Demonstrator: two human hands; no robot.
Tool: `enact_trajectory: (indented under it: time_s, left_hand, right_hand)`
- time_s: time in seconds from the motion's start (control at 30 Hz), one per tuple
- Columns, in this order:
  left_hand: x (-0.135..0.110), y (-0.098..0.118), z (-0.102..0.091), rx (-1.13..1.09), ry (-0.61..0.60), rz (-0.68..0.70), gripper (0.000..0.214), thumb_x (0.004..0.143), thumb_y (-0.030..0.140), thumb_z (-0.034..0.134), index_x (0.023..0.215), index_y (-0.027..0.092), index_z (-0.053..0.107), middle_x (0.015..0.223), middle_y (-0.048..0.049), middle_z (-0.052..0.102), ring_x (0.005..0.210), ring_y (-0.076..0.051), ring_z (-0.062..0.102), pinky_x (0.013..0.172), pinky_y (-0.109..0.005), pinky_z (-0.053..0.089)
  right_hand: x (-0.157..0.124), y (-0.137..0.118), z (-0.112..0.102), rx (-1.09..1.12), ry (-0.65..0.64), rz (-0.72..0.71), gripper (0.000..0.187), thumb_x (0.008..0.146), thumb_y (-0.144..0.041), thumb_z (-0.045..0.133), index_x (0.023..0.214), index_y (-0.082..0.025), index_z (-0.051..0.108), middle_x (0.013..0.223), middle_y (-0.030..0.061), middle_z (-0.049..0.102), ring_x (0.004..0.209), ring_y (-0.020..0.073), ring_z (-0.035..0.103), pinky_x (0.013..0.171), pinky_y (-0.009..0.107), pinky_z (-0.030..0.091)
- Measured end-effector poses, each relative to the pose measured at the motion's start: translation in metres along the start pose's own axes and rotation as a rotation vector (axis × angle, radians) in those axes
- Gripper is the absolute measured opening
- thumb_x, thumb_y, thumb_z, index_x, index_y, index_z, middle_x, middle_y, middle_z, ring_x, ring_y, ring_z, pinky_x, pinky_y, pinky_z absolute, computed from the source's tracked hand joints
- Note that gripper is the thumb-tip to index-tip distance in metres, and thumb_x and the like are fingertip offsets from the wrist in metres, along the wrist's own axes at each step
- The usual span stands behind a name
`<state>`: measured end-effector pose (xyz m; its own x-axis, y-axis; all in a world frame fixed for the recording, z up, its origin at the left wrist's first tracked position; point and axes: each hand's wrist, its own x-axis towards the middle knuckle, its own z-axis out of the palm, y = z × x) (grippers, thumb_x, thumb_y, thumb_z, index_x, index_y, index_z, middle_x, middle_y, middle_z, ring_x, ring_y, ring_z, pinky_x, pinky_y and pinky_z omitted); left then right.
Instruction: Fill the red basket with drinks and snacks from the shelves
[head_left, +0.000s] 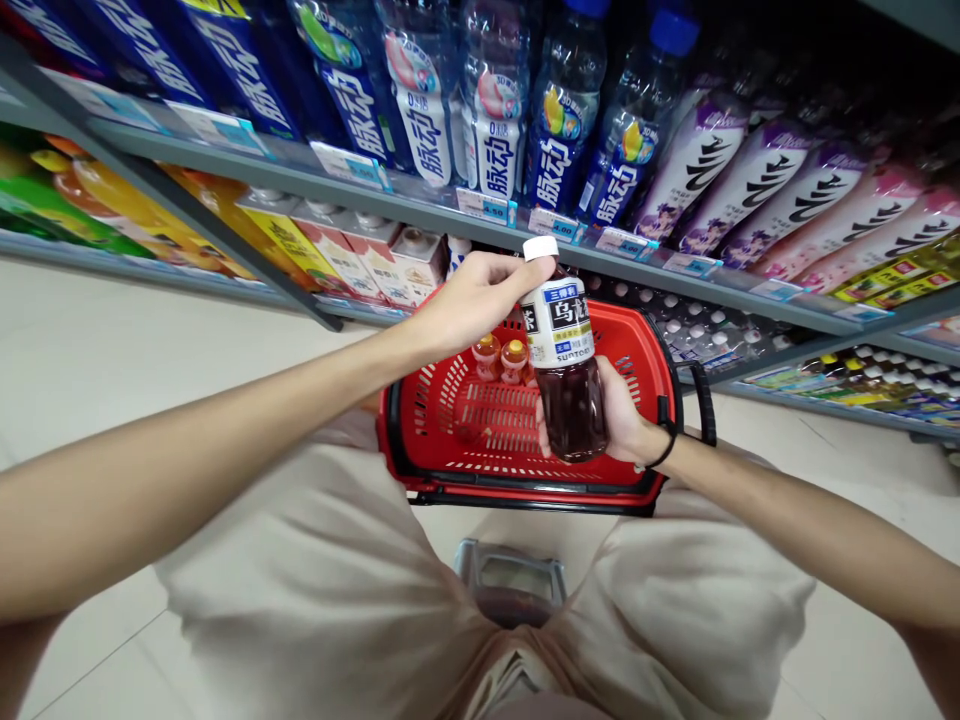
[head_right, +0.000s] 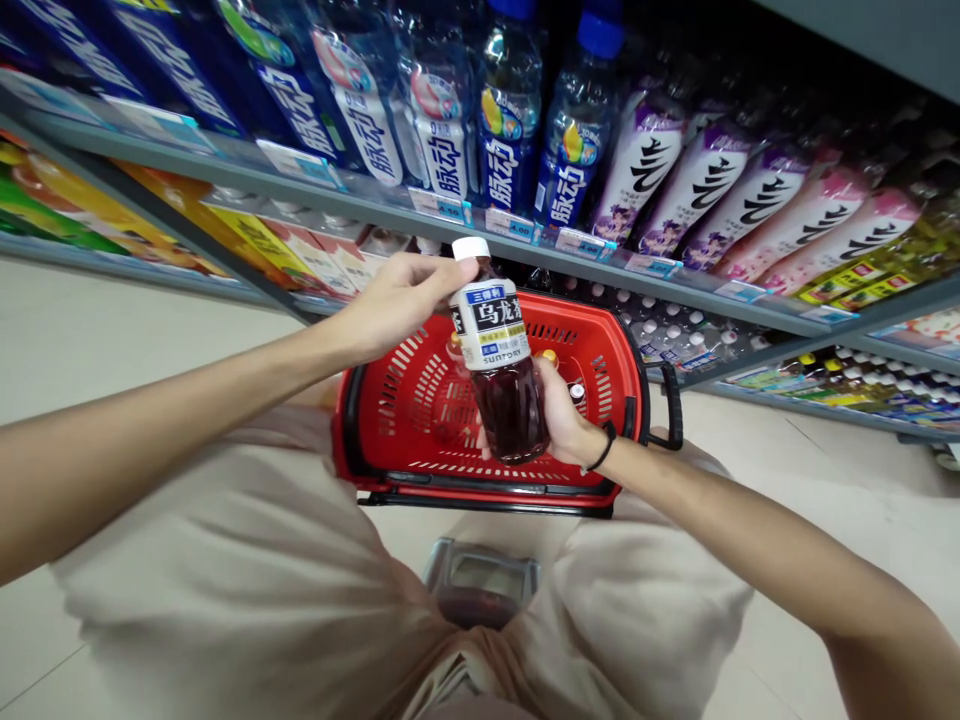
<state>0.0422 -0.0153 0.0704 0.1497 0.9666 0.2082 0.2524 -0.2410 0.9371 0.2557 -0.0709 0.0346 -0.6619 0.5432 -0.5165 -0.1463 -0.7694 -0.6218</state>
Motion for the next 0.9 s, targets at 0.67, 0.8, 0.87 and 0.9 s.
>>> enact_trajectory:
  time_s: [0.67, 0.8, 0.87, 0.9]
  left_hand:
    - [0.005, 0.005, -0.005, 0.008, -0.088, 0.013, 0.052, 0.103, 0.061, 0.053, 0.074, 0.017, 0.060, 0.052, 0.0004, 0.050, 0.047, -0.009, 0.045, 0.048, -0.023, 0.036]
    - [0.021, -0.016, -0.007, 0.051, -0.010, -0.016, 0.055, 0.101, 0.063, 0.052, 0.068, 0.020, 0.053, 0.051, 0.0007, 0.042, 0.051, -0.012, 0.040, 0.051, -0.027, 0.038]
    - [0.028, -0.026, -0.009, 0.077, 0.058, -0.033, 0.054, 0.099, 0.062, 0.054, 0.065, 0.021, 0.049, 0.052, 0.0018, 0.037, 0.052, -0.012, 0.036, 0.052, -0.028, 0.037]
    - [0.030, -0.031, -0.010, 0.086, 0.083, -0.050, 0.053, 0.099, 0.061, 0.055, 0.065, 0.021, 0.048, 0.052, 0.0020, 0.036, 0.053, -0.012, 0.035, 0.053, -0.029, 0.038]
  right_hand:
    - [0.006, 0.012, -0.002, -0.105, -0.007, -0.148, 0.065, 0.093, -0.074, 0.040, 0.111, -0.018, 0.068, 0.088, 0.0103, 0.077, 0.085, 0.0287, 0.076, 0.073, 0.043, 0.066]
    - [0.002, 0.007, 0.000, -0.243, 0.057, -0.215, 0.054, 0.088, -0.061, 0.062, 0.121, -0.019, 0.067, 0.093, 0.0072, 0.077, 0.079, 0.0262, 0.073, 0.065, 0.039, 0.064]
    - [0.000, 0.006, -0.001, -0.294, 0.065, -0.277, 0.054, 0.085, -0.059, 0.070, 0.122, -0.019, 0.067, 0.092, 0.0061, 0.076, 0.066, 0.0218, 0.068, 0.051, 0.034, 0.058]
    - [0.000, 0.006, -0.003, -0.311, 0.080, -0.316, 0.055, 0.085, -0.058, 0.072, 0.123, -0.018, 0.067, 0.091, 0.0051, 0.075, 0.060, 0.0188, 0.064, 0.046, 0.031, 0.055]
